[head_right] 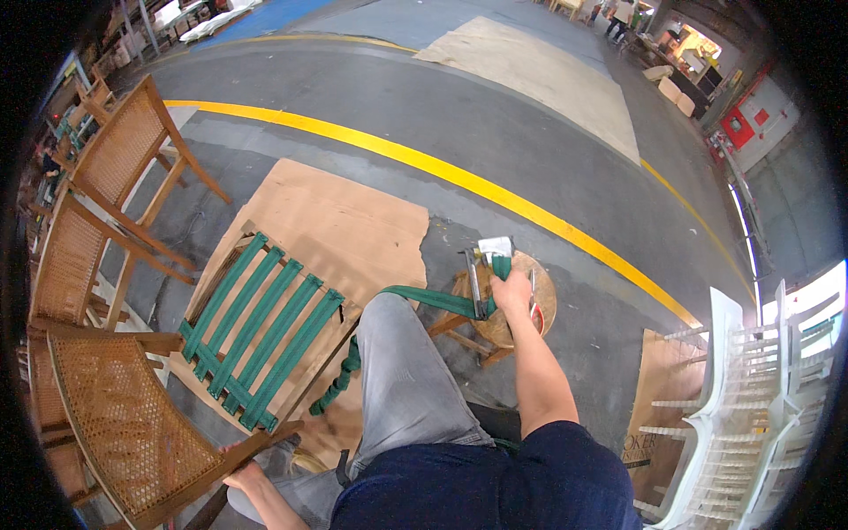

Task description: The person weaves green straps into a wooden chair frame to create a seat. They use a staple gun to secure the straps and scissors to trim excess material.

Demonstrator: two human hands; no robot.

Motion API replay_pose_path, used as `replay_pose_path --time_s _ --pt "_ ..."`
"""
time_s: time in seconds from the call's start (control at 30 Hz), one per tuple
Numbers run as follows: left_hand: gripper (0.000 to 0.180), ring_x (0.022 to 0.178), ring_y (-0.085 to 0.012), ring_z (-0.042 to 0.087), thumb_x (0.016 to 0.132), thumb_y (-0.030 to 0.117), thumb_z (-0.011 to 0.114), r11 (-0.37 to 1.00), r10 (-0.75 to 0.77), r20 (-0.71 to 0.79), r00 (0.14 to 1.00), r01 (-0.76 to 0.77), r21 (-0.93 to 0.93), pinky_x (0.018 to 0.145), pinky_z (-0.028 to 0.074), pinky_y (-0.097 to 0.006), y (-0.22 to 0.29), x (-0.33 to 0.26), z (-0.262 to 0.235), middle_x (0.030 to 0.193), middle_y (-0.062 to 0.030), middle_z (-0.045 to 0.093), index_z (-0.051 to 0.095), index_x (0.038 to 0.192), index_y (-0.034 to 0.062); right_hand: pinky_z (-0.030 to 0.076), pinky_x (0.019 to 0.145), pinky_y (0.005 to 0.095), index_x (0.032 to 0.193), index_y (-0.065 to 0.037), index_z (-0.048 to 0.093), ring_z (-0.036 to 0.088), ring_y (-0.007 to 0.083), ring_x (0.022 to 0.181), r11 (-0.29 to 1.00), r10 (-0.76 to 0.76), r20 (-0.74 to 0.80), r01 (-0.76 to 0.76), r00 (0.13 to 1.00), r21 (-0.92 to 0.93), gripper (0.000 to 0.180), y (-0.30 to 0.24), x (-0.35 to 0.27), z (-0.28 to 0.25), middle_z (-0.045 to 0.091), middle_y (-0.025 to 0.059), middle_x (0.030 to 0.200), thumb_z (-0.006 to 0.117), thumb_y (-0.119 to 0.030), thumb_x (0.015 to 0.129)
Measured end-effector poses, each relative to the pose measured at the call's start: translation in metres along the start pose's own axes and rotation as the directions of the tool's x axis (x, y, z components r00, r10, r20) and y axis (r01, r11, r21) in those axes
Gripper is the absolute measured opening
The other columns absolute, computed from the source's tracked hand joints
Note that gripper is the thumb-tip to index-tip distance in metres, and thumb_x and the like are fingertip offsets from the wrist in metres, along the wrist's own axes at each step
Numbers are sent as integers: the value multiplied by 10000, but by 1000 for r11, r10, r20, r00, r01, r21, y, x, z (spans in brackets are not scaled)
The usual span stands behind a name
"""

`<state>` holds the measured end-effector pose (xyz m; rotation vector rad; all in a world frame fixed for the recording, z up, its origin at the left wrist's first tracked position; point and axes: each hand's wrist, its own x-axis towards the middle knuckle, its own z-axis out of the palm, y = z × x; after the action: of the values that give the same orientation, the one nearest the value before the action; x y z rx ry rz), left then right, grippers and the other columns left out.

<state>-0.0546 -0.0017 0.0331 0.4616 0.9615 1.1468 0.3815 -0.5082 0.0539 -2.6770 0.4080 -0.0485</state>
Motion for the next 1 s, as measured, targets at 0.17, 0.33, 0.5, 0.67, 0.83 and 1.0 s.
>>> replay_pose_path --time_s 0.17,0.33,0.5,0.67,0.83,1.0 --pt "315 777 -290 657 966 321 635 999 -43 -73 996 44 19 781 582 -436 10 -7 6 796 -113 629 632 1038 14 550 969 532 1073 96 736 707 493 1069 991 135 0 -135 991 -3 501 6 -16 26 724 350 1069 785 -352 852" --pt "392 979 -330 691 1012 405 570 995 -88 -112 990 93 36 928 572 -465 12 -3 -8 985 -172 722 673 1132 46 550 980 529 1089 87 737 704 491 1096 987 133 -44 -136 990 -82 548 8 -14 31 723 343 1116 775 -412 867" --pt "528 1405 -296 533 1060 489 452 952 -287 -185 940 302 55 1204 373 -501 3 -24 -24 1458 -111 608 567 1426 126 525 1018 517 1179 51 736 670 448 1151 941 127 -61 -139 990 -310 582 9 -23 45 703 310 1187 711 -479 940" --pt "492 1250 -258 632 1091 301 532 892 -347 -74 935 354 283 1012 533 -423 -39 -86 -23 1446 -77 599 468 1528 84 529 905 494 1228 2 738 712 390 950 996 -84 -133 84 988 0 501 2 -13 34 728 256 951 646 -445 1020" --pt "430 1026 -196 703 1063 321 642 649 -510 390 767 45 760 911 551 -332 -69 -97 28 1179 -77 719 580 1407 71 501 697 343 1224 -22 742 634 184 728 781 -309 -328 435 893 449 348 -104 1 6 678 84 804 609 -314 1089" --pt "443 1037 -181 693 1044 326 682 407 -812 46 582 507 760 894 541 -322 -113 -77 71 1178 -62 707 610 1401 73 452 629 248 1255 -51 720 563 74 721 325 -502 -172 369 848 871 273 -240 -43 -59 639 -8 794 591 -247 1115"
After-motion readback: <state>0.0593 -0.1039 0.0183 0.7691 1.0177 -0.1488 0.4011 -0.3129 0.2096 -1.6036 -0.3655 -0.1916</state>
